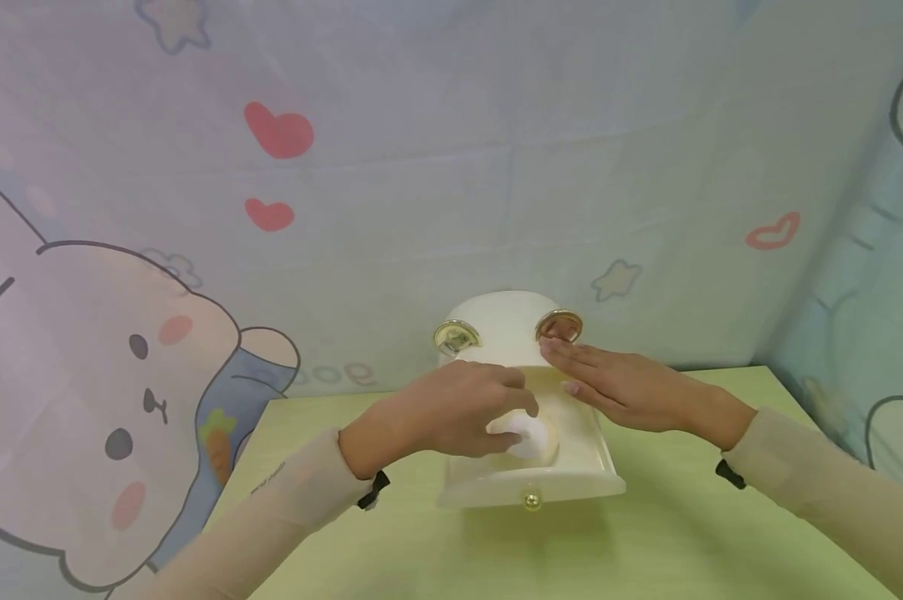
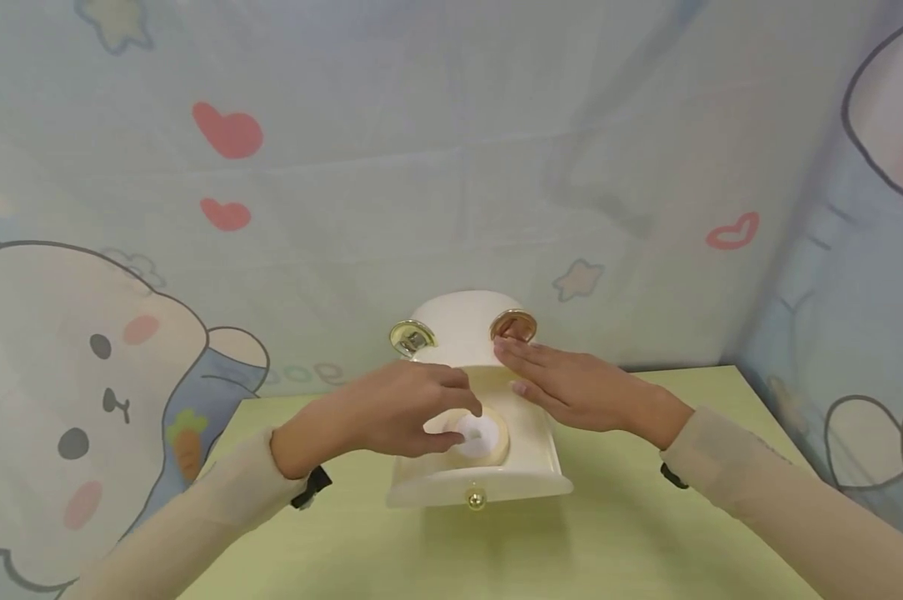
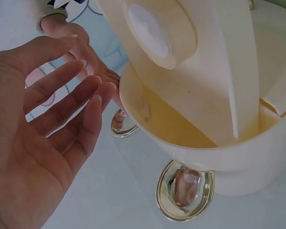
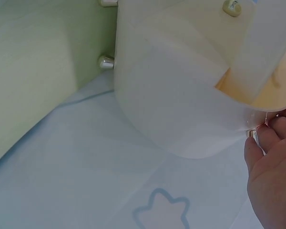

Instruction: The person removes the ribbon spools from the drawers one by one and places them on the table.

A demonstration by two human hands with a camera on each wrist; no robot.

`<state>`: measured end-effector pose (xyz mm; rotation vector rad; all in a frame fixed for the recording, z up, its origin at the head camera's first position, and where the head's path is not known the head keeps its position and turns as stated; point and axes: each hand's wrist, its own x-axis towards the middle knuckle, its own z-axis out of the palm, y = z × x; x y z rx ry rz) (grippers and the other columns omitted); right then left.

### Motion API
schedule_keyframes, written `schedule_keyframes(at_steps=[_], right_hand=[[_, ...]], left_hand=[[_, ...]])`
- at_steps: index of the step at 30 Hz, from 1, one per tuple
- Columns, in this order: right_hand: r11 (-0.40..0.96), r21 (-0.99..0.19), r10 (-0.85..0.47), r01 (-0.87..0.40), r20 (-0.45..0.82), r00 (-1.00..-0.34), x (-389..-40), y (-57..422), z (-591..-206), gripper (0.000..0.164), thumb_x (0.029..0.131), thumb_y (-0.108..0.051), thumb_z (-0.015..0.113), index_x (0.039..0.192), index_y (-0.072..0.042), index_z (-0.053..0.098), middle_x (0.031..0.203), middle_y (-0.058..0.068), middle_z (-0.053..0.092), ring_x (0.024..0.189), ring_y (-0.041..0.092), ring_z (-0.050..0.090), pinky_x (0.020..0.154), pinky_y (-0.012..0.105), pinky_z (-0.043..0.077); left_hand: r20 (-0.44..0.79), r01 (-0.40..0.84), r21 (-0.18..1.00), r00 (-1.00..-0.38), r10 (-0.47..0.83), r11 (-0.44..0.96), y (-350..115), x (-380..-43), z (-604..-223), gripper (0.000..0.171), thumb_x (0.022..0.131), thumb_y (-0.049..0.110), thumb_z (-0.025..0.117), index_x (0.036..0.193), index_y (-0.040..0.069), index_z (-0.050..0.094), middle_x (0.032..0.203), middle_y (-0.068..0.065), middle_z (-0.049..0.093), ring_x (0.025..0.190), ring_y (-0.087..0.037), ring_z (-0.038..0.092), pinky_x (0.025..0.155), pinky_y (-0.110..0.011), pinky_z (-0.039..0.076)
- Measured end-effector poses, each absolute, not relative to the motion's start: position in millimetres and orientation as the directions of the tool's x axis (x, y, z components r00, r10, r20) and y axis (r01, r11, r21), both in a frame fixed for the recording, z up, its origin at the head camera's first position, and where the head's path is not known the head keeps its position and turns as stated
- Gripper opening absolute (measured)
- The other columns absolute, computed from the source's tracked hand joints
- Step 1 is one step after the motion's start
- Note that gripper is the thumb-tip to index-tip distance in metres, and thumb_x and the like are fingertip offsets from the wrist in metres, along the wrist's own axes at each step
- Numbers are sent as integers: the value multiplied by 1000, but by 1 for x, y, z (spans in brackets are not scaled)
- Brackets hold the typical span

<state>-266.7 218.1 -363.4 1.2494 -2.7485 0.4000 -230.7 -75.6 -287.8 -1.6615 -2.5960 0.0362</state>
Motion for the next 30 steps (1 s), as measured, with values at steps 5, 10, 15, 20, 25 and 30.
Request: schedule_keyframes(at_steps=[5, 10, 15, 20, 25, 30], right_hand=[[623, -190, -730, -759, 207, -651, -267, 216, -363, 58, 114, -35, 41, 168, -21, 26, 176, -2, 25, 158, 27, 36, 119, 50, 44], [619, -186, -733, -763, 213, -647, -268, 216, -363, 57, 114, -34, 42, 167, -20, 28, 175, -3, 25, 158, 26, 36, 120, 49, 44], [622, -200, -731, -757, 200, -653, -269, 216, -364, 58, 114, -36, 41, 168, -20, 26, 176, -2, 24, 159, 27, 35, 120, 51, 43], [622, -206, -728, -756, 203, -654, -269, 215, -366, 58, 114, -36, 41, 168, -21, 26, 176, -2, 24, 159, 27, 35, 120, 51, 43], [619, -201, -728, -759, 217, -651, -268, 213, -367, 58, 113, -36, 42, 168, -22, 26, 175, -3, 26, 159, 26, 35, 121, 50, 42], [622, -192, -727, -759, 217, -651, -267, 213, -366, 58, 113, -35, 43, 167, -22, 27, 175, -3, 26, 158, 26, 36, 121, 49, 43]], left_hand=[[-66, 909, -63, -416, 907, 412, -70, -239, -288, 34, 95, 33, 75, 127, 21, 72, 115, 1, 69, 85, -14, 65, 76, -30, 55], [-157, 901, -97, -434, 887, 423, -63, -246, -292, 44, 94, 38, 77, 134, 24, 69, 119, 2, 67, 88, -14, 65, 79, -33, 57], [-226, 893, -189, -445, 867, 409, -55, -252, -299, 54, 89, 45, 80, 139, 30, 65, 121, 5, 65, 91, -13, 66, 76, -34, 58], [-252, 893, -212, -443, 860, 397, -47, -256, -306, 60, 84, 48, 84, 138, 32, 64, 123, 7, 65, 102, -12, 65, 77, -34, 59], [-270, 893, -202, -445, 854, 402, -45, -258, -309, 61, 81, 48, 86, 136, 34, 65, 123, 7, 64, 107, -11, 63, 77, -35, 59], [-290, 894, -198, -445, 847, 402, -43, -260, -310, 65, 80, 49, 88, 139, 35, 64, 126, 7, 64, 109, -11, 63, 79, -36, 59]])
